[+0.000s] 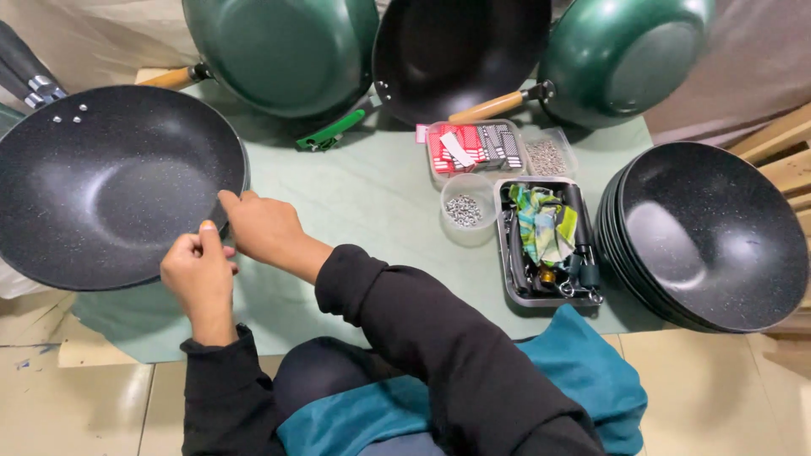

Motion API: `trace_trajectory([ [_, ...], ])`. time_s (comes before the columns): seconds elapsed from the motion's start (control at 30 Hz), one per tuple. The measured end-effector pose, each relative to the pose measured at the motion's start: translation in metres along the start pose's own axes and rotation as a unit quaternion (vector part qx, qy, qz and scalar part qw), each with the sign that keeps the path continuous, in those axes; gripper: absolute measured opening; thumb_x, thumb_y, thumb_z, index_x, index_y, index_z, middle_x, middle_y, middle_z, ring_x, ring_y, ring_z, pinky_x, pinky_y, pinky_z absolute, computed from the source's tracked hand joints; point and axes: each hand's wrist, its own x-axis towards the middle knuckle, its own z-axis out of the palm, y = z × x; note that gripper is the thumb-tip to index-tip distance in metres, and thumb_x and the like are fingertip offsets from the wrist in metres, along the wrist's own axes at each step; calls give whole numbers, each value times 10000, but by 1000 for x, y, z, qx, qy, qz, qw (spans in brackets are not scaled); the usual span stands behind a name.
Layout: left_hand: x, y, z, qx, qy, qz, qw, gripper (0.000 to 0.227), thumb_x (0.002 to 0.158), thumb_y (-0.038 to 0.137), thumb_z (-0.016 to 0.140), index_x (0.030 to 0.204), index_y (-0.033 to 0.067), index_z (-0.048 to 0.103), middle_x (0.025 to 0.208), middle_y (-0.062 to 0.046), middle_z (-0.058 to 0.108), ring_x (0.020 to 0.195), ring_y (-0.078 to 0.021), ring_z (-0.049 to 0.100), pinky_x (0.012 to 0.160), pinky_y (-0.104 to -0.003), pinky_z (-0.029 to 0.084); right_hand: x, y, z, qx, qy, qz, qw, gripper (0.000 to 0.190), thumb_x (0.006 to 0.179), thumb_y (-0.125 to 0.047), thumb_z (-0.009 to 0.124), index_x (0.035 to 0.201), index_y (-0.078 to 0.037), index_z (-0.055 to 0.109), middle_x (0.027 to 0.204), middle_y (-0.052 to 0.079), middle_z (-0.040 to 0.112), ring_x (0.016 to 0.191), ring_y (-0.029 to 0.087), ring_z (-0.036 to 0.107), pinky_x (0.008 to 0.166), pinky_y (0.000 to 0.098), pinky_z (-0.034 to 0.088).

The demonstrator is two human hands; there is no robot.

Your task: Attaching handles to various woks using screws and a screwdriver, followed by wiping them clean.

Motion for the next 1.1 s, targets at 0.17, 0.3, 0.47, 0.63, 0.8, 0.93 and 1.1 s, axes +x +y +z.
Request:
trace_trajectory([
  [0.17, 6, 62, 31, -22, -49, 94, 994, 332, 1026, 300, 687, 746, 124, 669, 582, -14, 651, 476, -166, 633, 570, -292, 512, -20, 41, -60, -2, 48, 18, 999, 187, 934, -187, 554, 1076, -82, 617, 922, 149, 623, 781, 435, 731, 658, 580, 591],
  [0.3, -11, 121, 54, 36, -135, 176, 974, 322, 986, 361, 638, 774, 124, 691, 694, -67, 701, 785, -364, 695, 724, -465, 518, -47, 84, -103, -3, 53, 58, 997, 174, 973, -236, 536, 1078, -128, 624, 939, 128, 618, 827, 464, 712, 678, 583, 589],
  [0.47, -45, 164, 84, 74, -250, 189, 947, 324, 970, 366, 558, 846, 85, 662, 798, -124, 721, 860, -423, 677, 758, -519, 509, -93, 136, -149, -21, 33, 85, 996, 209, 974, -212, 549, 1129, -138, 668, 967, 137, 639, 883, 456, 711, 711, 557, 591],
  [0.63, -79, 169, 134, 139, -353, 220, 899, 343, 1001, 351, 477, 878, 85, 655, 835, -188, 702, 903, -460, 677, 767, -539, 530, -136, 185, -167, -35, -20, 134, 990, 266, 990, -237, 538, 1182, -132, 689, 1031, 154, 659, 956, 431, 717, 795, 536, 587],
  [0.8, -110, 134, 188, 196, -456, 265, 827, 376, 998, 322, 417, 963, 70, 694, 883, -193, 718, 919, -423, 716, 766, -497, 570, -176, 233, -154, -53, -90, 186, 977, 257, 958, -194, 591, 1127, -97, 758, 1003, 146, 682, 928, 359, 736, 781, 456, 598],
  [0.93, -127, 147, 184, 197, -509, 268, 794, 387, 997, 288, 428, 1031, 4, 689, 958, -265, 716, 996, -480, 689, 815, -550, 557, -199, 254, -179, -34, -105, 211, 971, 267, 956, -238, 599, 1126, -88, 740, 1006, 170, 673, 980, 439, 704, 845, 545, 572],
  [1.1, -142, 153, 198, 207, -545, 292, 758, 400, 1001, 288, 449, 1085, -21, 689, 982, -263, 722, 1012, -465, 698, 833, -534, 565, -222, 275, -194, -19, -87, 219, 972, 229, 921, -221, 654, 1051, -57, 746, 962, 201, 668, 962, 467, 690, 831, 552, 563],
])
